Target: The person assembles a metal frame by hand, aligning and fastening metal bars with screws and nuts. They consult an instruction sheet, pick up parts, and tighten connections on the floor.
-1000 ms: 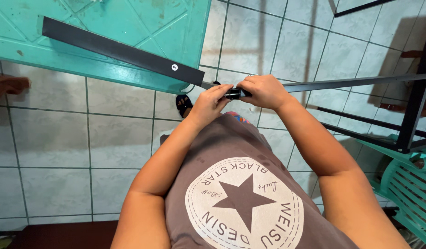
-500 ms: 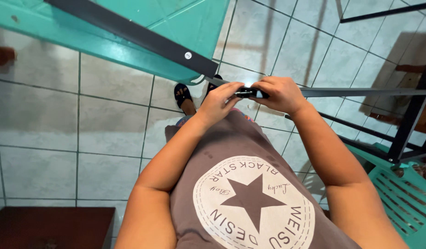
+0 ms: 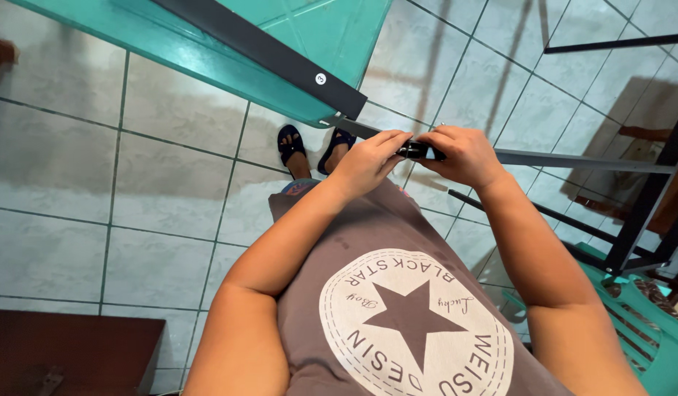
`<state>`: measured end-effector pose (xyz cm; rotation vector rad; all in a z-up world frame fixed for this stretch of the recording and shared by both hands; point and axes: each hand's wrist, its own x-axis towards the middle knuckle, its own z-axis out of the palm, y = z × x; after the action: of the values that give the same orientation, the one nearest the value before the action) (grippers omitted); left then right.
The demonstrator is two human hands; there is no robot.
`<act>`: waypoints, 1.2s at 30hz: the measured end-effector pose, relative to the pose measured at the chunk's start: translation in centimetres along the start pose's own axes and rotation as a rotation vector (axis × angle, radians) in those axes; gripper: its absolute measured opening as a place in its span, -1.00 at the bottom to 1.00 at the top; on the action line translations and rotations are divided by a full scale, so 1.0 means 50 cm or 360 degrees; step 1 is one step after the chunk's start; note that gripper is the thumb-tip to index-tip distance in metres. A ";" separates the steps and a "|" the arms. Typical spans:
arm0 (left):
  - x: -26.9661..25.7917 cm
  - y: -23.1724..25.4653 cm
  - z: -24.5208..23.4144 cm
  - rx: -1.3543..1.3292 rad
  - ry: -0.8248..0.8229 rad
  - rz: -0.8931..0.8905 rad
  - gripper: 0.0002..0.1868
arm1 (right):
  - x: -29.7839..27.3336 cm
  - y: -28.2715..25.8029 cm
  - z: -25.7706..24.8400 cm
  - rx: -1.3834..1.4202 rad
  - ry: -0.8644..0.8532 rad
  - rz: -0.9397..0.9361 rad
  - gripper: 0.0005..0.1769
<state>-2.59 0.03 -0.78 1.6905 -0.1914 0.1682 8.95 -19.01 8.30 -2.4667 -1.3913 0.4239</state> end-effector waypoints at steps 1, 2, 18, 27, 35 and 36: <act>-0.001 -0.002 -0.002 0.0032 0.0001 0.0005 -0.54 | -0.001 -0.001 0.001 0.0013 0.0003 0.0003 -0.72; -0.003 -0.004 -0.004 0.0064 0.0001 0.0010 -0.53 | -0.001 -0.003 0.002 0.0026 0.0005 0.0007 -0.71; -0.013 -0.051 0.005 -0.0250 0.0101 0.0325 -0.35 | -0.003 -0.019 -0.003 0.0003 -0.0136 0.0087 -0.61; -0.014 -0.028 -0.033 -0.0736 -0.0029 -0.0077 -0.54 | 0.004 -0.023 -0.003 0.0034 -0.0166 0.0124 -0.62; -0.004 -0.024 -0.036 -0.0652 -0.0202 -0.0086 -0.55 | 0.001 -0.015 -0.007 0.0093 -0.0205 0.0118 -0.60; 0.000 -0.031 -0.033 -0.0637 -0.0195 -0.0058 -0.56 | 0.002 -0.016 -0.007 0.0094 -0.0192 0.0119 -0.62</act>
<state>-2.22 1.84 -2.07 1.3051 -0.2668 -0.0031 8.51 -18.56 8.92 -2.4877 -1.3143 0.6310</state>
